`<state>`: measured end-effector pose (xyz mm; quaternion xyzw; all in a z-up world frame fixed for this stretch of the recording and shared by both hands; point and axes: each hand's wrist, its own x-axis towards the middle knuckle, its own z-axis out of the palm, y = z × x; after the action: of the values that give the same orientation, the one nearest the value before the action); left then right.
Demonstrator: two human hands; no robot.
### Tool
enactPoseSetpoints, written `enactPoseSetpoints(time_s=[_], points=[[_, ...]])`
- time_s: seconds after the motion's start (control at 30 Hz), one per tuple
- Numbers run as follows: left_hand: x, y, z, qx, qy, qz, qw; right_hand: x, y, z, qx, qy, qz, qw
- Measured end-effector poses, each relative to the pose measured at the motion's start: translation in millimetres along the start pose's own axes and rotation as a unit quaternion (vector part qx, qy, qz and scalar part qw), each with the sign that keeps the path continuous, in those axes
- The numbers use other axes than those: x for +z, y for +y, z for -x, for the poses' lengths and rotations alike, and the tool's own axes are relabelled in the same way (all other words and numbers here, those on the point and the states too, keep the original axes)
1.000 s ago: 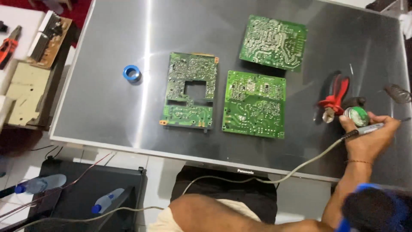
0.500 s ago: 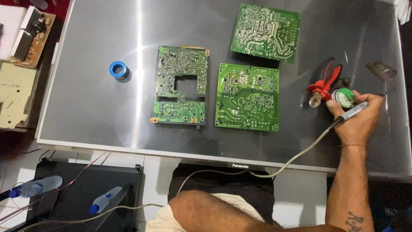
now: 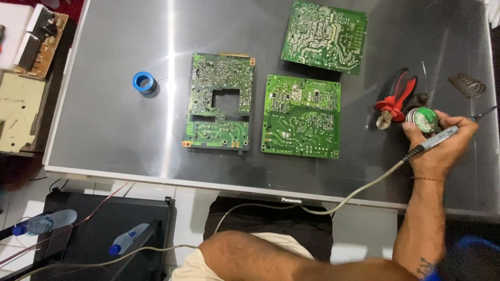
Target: The person uses a soldering iron and a desoldering pump to work on several green circuit boards placed on a metal table. They repeatedly apply the soldering iron to specific points on the boards while using the pump to remove solder.
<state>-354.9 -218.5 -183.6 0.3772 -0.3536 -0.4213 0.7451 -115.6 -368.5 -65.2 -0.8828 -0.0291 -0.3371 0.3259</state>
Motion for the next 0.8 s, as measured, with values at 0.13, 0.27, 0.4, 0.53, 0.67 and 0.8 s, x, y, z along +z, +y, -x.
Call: enactPoseSetpoints(time_s=[0.13,0.27,0.4,0.53,0.67,0.8], points=[[-56,262,3,0.112,0.163,-0.121,0.973,1,42,7,0.023,0.043,-0.112,0.993],[-101,321,-24,0.121,0.211,0.185,0.952,-18,-19,6,0.003,0.008,-0.143,0.990],[-128,303,-53,-0.016,0.388,0.151,0.909,-27,-68,13,0.020,0.003,-0.232,0.973],[-124,286,-75,-0.171,0.380,0.090,0.905,-29,-108,16,0.028,-0.012,-0.250,0.968],[-116,267,-85,-0.127,0.347,0.165,0.914,-26,-116,17,0.042,0.003,-0.235,0.971],[-117,250,-88,-0.078,0.334,0.229,0.911,-28,-125,18,0.024,-0.026,-0.210,0.977]])
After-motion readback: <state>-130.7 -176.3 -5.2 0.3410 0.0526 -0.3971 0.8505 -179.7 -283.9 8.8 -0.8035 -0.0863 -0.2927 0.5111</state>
